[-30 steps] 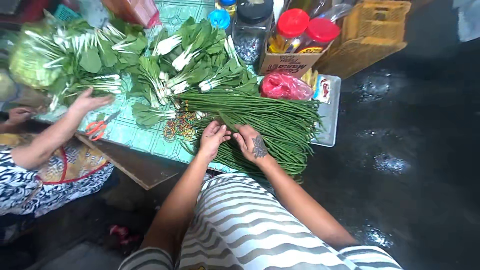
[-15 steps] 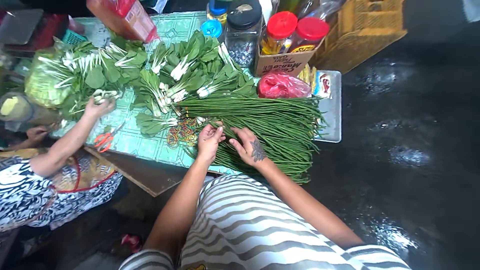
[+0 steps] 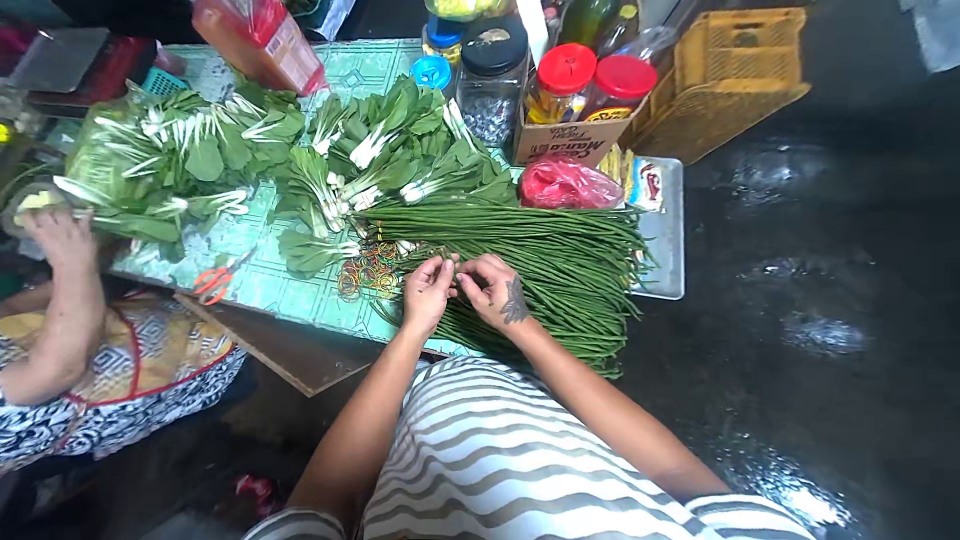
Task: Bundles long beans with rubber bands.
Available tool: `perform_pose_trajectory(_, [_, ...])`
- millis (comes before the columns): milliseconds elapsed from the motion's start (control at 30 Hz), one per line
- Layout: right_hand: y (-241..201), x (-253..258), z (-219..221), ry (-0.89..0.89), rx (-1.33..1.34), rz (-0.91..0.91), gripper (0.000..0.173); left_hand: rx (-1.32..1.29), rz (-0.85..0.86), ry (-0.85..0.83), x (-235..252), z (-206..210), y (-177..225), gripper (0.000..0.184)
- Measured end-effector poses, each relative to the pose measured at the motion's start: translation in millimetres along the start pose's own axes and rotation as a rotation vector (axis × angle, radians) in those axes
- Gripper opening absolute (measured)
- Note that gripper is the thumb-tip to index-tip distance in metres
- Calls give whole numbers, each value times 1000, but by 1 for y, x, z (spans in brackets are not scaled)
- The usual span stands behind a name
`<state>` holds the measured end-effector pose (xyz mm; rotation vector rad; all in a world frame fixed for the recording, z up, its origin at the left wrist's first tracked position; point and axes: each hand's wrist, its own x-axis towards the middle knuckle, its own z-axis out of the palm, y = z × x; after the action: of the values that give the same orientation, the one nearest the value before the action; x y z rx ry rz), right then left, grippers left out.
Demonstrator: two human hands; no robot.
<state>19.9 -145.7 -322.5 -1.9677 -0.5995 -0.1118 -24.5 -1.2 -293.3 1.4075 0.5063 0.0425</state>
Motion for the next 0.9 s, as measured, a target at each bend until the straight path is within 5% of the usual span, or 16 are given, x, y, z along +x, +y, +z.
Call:
perform_pose_trajectory(267, [0,-9,11,0,105,9,19,-54,41,3,-7,-2,-7,16])
perform_pose_trajectory(400, [4,-8,6,-328,244,189,53,-114,81,-12,-11,2,7,20])
perform_pose_trajectory(533, [15,8,-38,-567,31,245,28,-436,113,-105,-12,-7,36,27])
perform_pose_trajectory(700, [52,-7,-98,-566,-30,346,22,-611,386,-97,12,-56,110,32])
perform_pose_trajectory(833, [58,-25,-129,-509,-57,370,18,-752,644,-19,8,-135,210,48])
perform_pose_trajectory(900, [58,-30,-135,-512,-62,371,21,-840,700,69,-8,-184,249,38])
